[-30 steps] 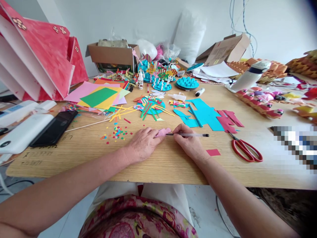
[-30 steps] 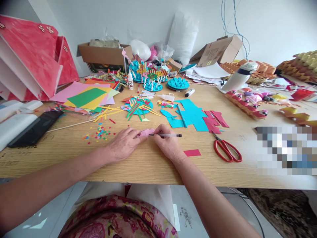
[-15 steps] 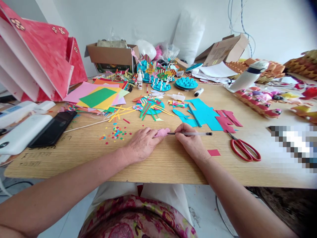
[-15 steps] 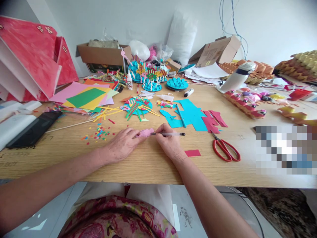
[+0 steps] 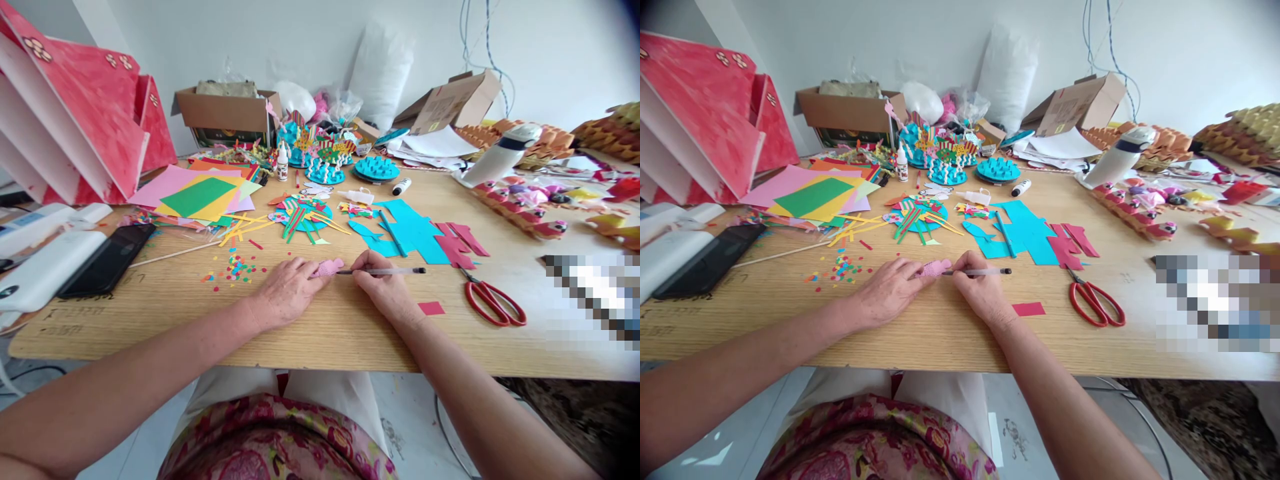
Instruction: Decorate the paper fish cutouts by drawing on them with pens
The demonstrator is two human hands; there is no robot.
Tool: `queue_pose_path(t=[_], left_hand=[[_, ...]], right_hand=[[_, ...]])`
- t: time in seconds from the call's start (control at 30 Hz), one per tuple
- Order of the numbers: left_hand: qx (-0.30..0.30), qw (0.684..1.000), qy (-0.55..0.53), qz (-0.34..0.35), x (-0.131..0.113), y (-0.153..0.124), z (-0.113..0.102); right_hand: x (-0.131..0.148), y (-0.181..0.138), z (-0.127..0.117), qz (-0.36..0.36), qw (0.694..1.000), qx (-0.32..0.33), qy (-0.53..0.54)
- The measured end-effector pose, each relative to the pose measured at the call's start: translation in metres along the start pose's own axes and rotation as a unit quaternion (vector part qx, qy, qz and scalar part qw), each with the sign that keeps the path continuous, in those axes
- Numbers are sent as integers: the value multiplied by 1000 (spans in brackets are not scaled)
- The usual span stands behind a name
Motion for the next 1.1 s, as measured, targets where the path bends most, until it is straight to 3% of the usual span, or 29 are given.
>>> queue_pose_path(t=[1.1], left_hand=[[9,1000,0,-1,1,1,3]], right_hand=[[-1,-1,-5,9,1000,-17,-4]])
Point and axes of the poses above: each hand's wrist, its own y-axis towards the middle knuckle, its own z-axis out of the palm, x = y × z, the point moved 9 cm from there along y, towards the middle knuckle, and after that the axes turned 5 degrees about z, right-handed, at the moved point
